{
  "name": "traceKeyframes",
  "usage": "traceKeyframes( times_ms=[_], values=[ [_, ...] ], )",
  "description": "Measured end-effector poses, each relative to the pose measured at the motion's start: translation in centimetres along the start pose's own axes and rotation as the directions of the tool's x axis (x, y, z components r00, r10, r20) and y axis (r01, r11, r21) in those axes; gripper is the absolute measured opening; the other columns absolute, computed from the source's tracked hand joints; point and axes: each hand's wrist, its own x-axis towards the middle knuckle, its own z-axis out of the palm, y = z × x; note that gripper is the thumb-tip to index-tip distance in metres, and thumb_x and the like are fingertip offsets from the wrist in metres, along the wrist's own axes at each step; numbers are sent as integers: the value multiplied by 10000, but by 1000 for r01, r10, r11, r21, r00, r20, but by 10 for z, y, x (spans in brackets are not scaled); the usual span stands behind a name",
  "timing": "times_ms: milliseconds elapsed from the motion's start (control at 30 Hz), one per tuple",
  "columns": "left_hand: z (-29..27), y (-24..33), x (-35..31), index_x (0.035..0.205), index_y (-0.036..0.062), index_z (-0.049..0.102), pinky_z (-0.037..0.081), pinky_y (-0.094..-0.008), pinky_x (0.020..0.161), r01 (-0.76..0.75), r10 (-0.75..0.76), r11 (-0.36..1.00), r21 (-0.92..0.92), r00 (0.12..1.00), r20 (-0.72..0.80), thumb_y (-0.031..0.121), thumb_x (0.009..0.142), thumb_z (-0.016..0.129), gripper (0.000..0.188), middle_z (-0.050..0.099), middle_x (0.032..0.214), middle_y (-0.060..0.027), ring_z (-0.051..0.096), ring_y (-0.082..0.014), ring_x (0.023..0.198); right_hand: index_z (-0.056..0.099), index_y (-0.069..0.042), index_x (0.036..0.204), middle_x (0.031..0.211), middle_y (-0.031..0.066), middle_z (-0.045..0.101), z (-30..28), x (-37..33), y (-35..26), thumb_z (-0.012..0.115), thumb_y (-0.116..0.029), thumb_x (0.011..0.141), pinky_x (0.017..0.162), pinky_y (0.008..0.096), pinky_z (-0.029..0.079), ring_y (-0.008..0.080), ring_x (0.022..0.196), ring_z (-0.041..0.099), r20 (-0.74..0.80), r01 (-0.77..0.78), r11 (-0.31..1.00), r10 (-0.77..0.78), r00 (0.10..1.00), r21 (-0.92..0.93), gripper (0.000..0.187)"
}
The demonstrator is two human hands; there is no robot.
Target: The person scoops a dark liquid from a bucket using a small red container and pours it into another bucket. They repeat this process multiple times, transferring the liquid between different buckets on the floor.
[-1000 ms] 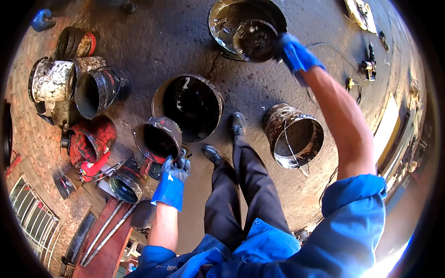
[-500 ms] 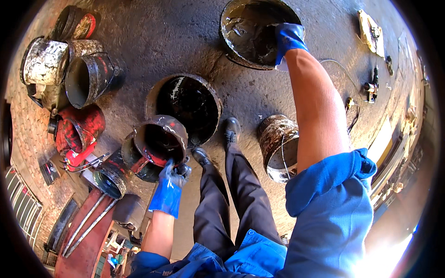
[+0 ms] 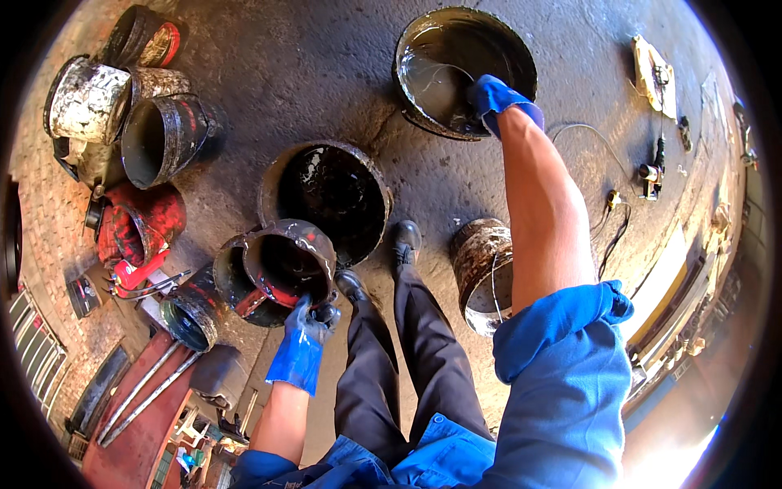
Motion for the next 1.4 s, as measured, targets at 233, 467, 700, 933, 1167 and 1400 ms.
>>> traceKeyframes(
  times_ms=[233,467,700,933,1167,1400],
  values=[
    [10,2,-9,929,40,580,416,-355,510,28,-28,1000,-8,999,22,228,844,535,212,604,769,-137,481,-219,528,656,-16,899,816,115,642,8,-11,5,595,-237,795,654,359,450,192,734,581,-11,-212,871,241,970,443,251],
    [14,0,-14,913,30,579,411,-351,501,-29,28,998,56,1000,13,224,842,538,210,597,742,-126,467,-210,509,646,4,896,750,95,618,0,-35,-1,575,-236,807,646,362,427,185,685,554,61,-151,687,153,986,711,265],
    [17,-2,-13,901,37,584,422,-367,507,20,-20,998,51,1000,-11,242,833,557,218,584,701,-104,476,-206,517,638,13,843,706,89,602,32,-8,34,573,-248,819,587,321,419,165,603,536,113,-230,430,281,953,873,270],
    [7,10,-17,986,63,550,490,-444,601,40,-42,998,51,998,47,223,834,563,221,615,866,-135,580,-302,680,627,18,799,642,98,602,-2,-38,11,584,-155,808,470,323,454,188,527,572,213,-256,105,312,926,961,178],
    [6,10,-8,1022,98,543,487,-465,642,61,-73,994,90,987,141,234,841,561,227,619,914,-122,593,-296,720,600,37,792,626,109,592,-23,-79,24,535,-84,811,426,301,446,185,463,552,113,-158,91,373,921,983,139],
    [6,9,-25,988,97,562,492,-441,642,29,-48,990,140,989,136,244,840,561,209,627,856,-108,600,-274,682,607,9,771,582,104,579,-35,-132,16,532,-169,836,395,317,436,188,409,539,124,-188,199,294,948,962,204]
  ],
)
